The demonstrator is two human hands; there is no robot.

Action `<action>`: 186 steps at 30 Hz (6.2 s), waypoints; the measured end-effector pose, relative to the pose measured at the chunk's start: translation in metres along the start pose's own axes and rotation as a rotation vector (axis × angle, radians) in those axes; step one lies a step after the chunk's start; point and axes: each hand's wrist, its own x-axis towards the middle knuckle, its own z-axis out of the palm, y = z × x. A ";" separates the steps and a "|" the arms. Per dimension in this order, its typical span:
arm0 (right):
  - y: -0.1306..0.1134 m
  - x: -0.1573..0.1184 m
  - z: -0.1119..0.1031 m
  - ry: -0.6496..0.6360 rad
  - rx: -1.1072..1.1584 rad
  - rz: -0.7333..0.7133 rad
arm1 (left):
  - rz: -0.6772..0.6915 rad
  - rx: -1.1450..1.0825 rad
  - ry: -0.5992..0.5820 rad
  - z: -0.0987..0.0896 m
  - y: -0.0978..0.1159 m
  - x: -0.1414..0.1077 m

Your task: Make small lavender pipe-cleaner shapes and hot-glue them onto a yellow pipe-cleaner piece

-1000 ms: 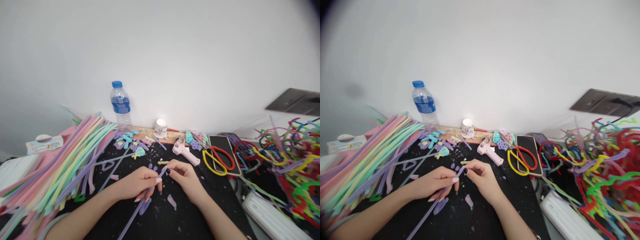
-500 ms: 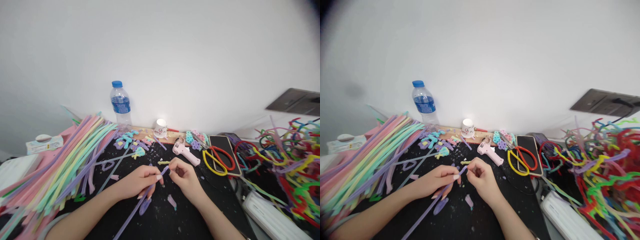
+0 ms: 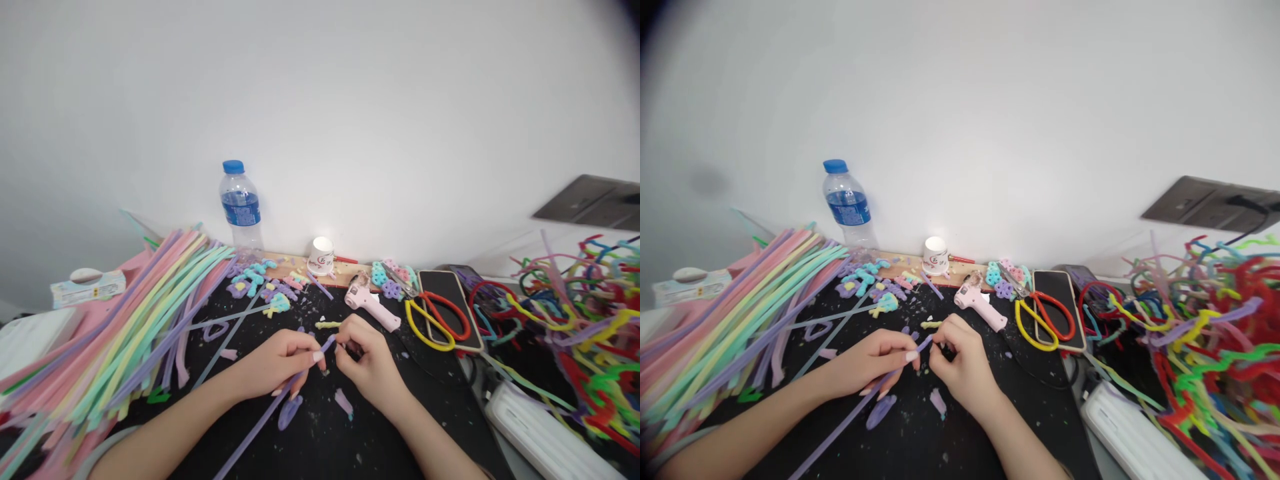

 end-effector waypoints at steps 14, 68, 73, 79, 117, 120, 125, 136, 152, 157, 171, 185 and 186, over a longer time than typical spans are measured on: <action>0.000 -0.001 -0.009 -0.077 -0.051 -0.120 | 0.025 0.053 0.015 -0.001 -0.002 -0.001; -0.009 0.001 -0.001 -0.251 0.158 0.188 | 0.091 0.224 0.045 0.005 0.005 -0.005; -0.008 -0.001 0.000 -0.250 0.138 0.200 | 0.088 0.226 0.040 0.005 0.005 -0.006; -0.003 -0.002 0.001 -0.222 0.237 0.205 | 0.100 0.229 0.058 0.005 0.004 -0.005; -0.003 -0.005 0.006 -0.350 0.353 0.405 | 0.098 -0.389 0.536 -0.005 0.006 0.004; -0.003 -0.005 0.006 -0.354 0.398 0.418 | 0.130 -0.458 0.529 -0.006 0.008 0.004; -0.003 -0.006 0.006 -0.346 0.393 0.419 | 0.182 -0.465 0.531 -0.009 0.006 0.005; -0.001 -0.004 -0.010 0.027 -0.010 0.053 | 0.226 -0.484 0.617 -0.020 0.002 0.006; 0.042 0.010 -0.037 0.287 -0.887 0.346 | 0.045 -0.409 0.317 -0.013 0.000 0.004; 0.049 0.010 -0.038 0.164 -0.818 0.340 | 0.049 -0.357 0.289 -0.012 0.000 0.003; 0.029 0.006 -0.038 0.397 -0.034 0.270 | 0.074 -0.274 0.307 -0.011 -0.004 0.008; 0.034 0.002 -0.024 -0.096 0.414 0.419 | 0.064 -0.341 0.305 -0.012 -0.004 0.005; 0.034 0.002 -0.024 -0.115 0.400 0.421 | 0.062 -0.340 0.304 -0.012 -0.004 0.005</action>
